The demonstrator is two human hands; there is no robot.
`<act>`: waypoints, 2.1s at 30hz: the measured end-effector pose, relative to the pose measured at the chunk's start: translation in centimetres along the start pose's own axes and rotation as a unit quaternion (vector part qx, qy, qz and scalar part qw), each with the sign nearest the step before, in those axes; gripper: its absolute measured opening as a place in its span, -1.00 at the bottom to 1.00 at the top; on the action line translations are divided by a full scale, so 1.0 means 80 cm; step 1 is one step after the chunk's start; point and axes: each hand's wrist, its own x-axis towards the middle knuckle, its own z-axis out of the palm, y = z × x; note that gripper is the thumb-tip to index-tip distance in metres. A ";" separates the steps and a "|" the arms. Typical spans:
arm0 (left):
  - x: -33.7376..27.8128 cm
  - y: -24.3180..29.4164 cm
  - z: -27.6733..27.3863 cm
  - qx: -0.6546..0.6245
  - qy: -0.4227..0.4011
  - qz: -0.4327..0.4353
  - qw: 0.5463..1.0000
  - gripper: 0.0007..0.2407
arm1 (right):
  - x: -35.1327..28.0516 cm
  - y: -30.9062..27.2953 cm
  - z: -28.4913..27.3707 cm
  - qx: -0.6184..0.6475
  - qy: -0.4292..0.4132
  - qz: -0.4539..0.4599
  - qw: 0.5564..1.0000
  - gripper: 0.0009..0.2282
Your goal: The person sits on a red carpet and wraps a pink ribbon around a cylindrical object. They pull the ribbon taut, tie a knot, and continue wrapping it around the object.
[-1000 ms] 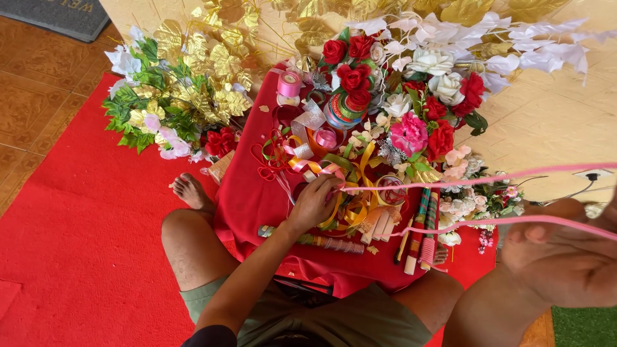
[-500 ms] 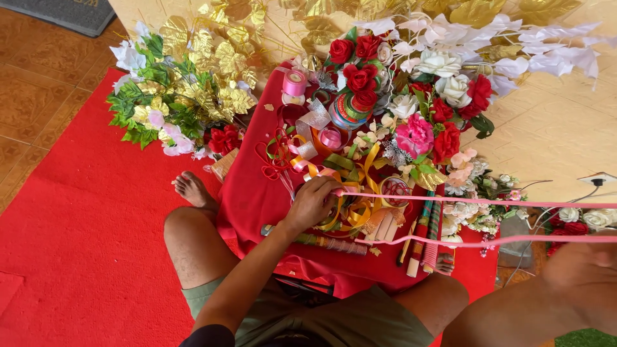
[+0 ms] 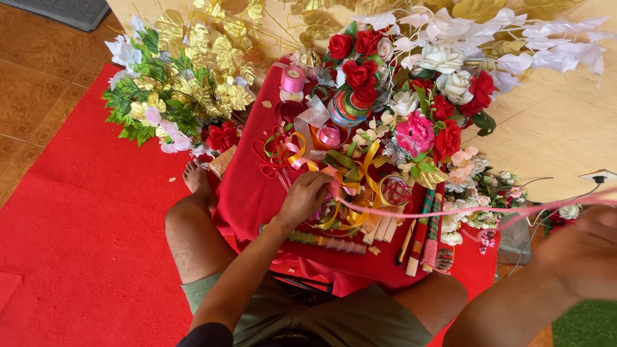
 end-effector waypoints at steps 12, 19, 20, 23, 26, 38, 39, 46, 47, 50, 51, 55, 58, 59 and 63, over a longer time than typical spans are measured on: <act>-0.005 -0.007 0.010 -0.109 0.067 -0.133 0.983 -0.79 | -0.123 0.161 0.166 -0.313 -0.389 -0.127 0.857 -0.68; -0.004 -0.010 0.012 -0.166 0.096 -0.177 0.965 -0.80 | -0.183 0.205 0.191 -0.290 -0.579 0.113 0.754 -0.73; -0.003 -0.008 0.011 -0.173 0.098 -0.182 0.963 -0.79 | -0.184 0.195 0.203 -0.275 -0.592 0.126 0.747 -0.62; -0.002 -0.008 0.007 -0.174 0.100 -0.190 0.961 -0.79 | -0.196 0.227 0.191 -0.270 -0.583 0.099 0.760 -0.72; -0.003 -0.010 0.006 -0.181 0.098 -0.196 0.959 -0.79 | -0.188 0.235 0.188 -0.257 -0.573 0.083 0.774 -0.86; 0.034 0.035 -0.054 -0.214 -0.084 -0.039 0.972 -0.58 | -0.173 0.233 0.181 -0.255 -0.562 0.105 0.780 -0.92; 0.034 0.031 -0.054 -0.214 -0.084 -0.039 0.972 -0.58 | -0.174 0.231 0.183 -0.255 -0.562 0.104 0.780 -0.92; 0.039 0.018 -0.064 -0.251 -0.120 -0.051 0.959 -0.87 | -0.177 0.212 0.197 -0.244 -0.568 0.111 0.778 -0.92; 0.039 0.015 -0.065 -0.255 -0.126 -0.045 0.958 -0.86 | -0.177 0.210 0.199 -0.248 -0.572 0.109 0.775 -0.92; 0.035 0.009 -0.064 -0.241 -0.132 -0.038 0.961 -0.88 | -0.177 0.217 0.192 -0.259 -0.575 0.089 0.771 -0.92; 0.035 0.009 -0.066 -0.241 -0.132 -0.037 0.961 -0.88 | -0.177 0.214 0.195 -0.258 -0.575 0.088 0.771 -0.92; 0.037 0.012 -0.070 -0.230 -0.145 -0.048 0.961 -0.90 | -0.176 0.209 0.198 -0.261 -0.576 0.086 0.770 -0.92; 0.040 0.018 -0.076 -0.221 -0.161 -0.047 0.961 -0.90 | -0.177 0.204 0.198 -0.264 -0.582 0.088 0.765 -0.92; 0.043 0.021 -0.080 -0.219 -0.172 -0.045 0.959 -0.90 | -0.177 0.202 0.200 -0.264 -0.584 0.089 0.763 -0.92; 0.041 0.022 -0.077 -0.211 -0.178 -0.039 0.960 -0.90 | -0.175 0.203 0.196 -0.269 -0.590 0.100 0.754 -0.91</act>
